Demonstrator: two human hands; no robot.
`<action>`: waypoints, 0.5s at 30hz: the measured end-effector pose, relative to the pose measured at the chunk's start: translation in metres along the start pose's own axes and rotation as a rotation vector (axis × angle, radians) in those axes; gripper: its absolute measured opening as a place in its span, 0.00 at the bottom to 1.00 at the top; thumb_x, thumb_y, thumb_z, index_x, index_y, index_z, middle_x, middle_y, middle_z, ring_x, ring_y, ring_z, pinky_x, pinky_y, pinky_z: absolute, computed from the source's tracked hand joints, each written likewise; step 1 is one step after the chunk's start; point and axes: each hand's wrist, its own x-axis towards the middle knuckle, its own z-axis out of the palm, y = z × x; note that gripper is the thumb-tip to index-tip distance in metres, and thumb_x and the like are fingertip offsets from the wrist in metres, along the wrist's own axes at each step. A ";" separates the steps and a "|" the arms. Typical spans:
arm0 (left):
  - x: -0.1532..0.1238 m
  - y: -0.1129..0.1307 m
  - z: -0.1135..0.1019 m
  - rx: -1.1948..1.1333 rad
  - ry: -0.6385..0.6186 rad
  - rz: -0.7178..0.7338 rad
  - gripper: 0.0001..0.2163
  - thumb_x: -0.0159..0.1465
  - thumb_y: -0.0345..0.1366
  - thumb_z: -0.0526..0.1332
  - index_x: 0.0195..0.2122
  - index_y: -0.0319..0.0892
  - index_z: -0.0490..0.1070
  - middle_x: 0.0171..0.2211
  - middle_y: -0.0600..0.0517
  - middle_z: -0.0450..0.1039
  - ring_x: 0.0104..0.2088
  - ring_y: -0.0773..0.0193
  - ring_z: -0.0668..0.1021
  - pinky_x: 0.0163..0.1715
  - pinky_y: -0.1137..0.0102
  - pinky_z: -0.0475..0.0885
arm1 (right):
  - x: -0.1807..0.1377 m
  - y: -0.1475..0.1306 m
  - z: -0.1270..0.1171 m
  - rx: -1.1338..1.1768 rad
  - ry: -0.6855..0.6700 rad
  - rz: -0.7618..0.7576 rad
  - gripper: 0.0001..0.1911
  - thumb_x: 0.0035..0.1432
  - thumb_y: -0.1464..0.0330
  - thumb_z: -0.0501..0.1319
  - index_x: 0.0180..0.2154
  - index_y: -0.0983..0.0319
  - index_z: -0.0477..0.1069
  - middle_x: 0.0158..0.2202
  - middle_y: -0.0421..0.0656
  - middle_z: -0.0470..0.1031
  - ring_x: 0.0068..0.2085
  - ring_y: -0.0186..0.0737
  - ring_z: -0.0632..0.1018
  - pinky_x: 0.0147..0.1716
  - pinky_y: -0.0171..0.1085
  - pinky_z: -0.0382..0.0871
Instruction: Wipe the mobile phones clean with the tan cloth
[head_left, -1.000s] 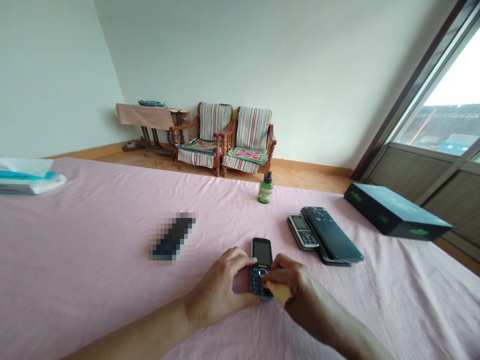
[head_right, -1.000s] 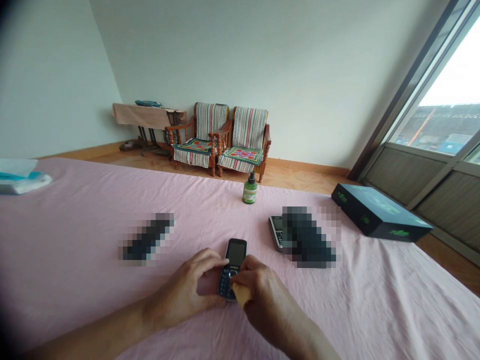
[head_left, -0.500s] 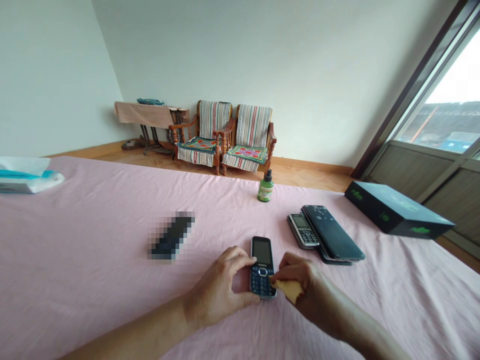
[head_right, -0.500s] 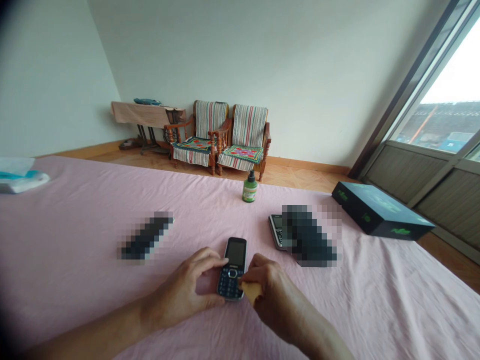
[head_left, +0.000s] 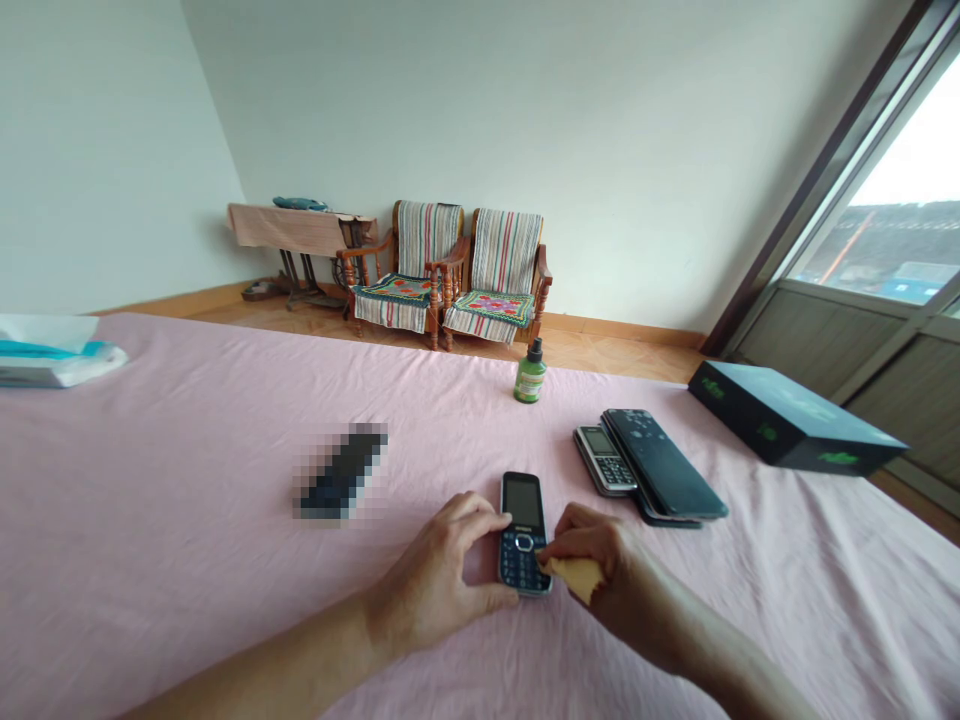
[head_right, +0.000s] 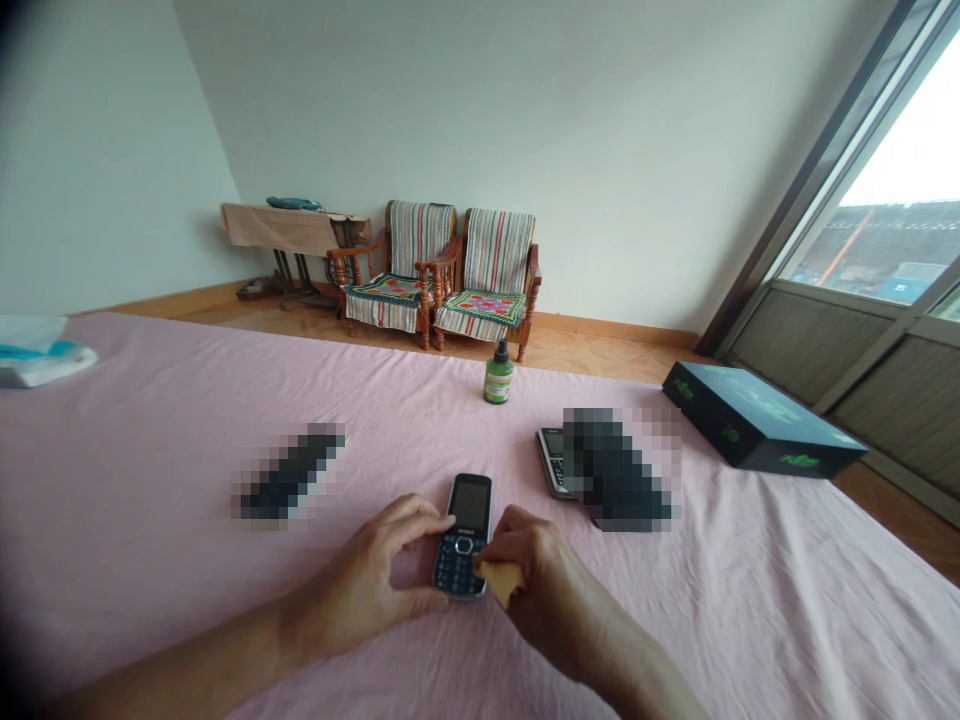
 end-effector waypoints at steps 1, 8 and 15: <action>0.000 0.000 0.000 0.000 0.002 0.002 0.24 0.51 0.34 0.72 0.49 0.45 0.70 0.45 0.50 0.68 0.47 0.57 0.72 0.50 0.63 0.68 | 0.000 -0.002 0.002 0.006 0.005 -0.004 0.15 0.55 0.82 0.55 0.27 0.61 0.77 0.31 0.41 0.70 0.32 0.32 0.73 0.28 0.31 0.62; 0.000 -0.002 0.001 0.000 0.003 0.003 0.25 0.50 0.32 0.72 0.50 0.46 0.69 0.46 0.50 0.68 0.47 0.58 0.72 0.50 0.63 0.68 | -0.001 -0.001 -0.002 -0.019 -0.001 0.009 0.17 0.51 0.84 0.54 0.26 0.61 0.76 0.30 0.40 0.70 0.31 0.32 0.73 0.28 0.31 0.61; -0.001 -0.002 0.001 0.000 0.005 0.002 0.25 0.51 0.33 0.72 0.50 0.46 0.69 0.46 0.50 0.68 0.48 0.57 0.72 0.50 0.61 0.68 | -0.001 0.009 -0.010 -0.104 0.122 -0.006 0.18 0.48 0.84 0.54 0.30 0.60 0.77 0.29 0.39 0.71 0.30 0.33 0.73 0.28 0.32 0.61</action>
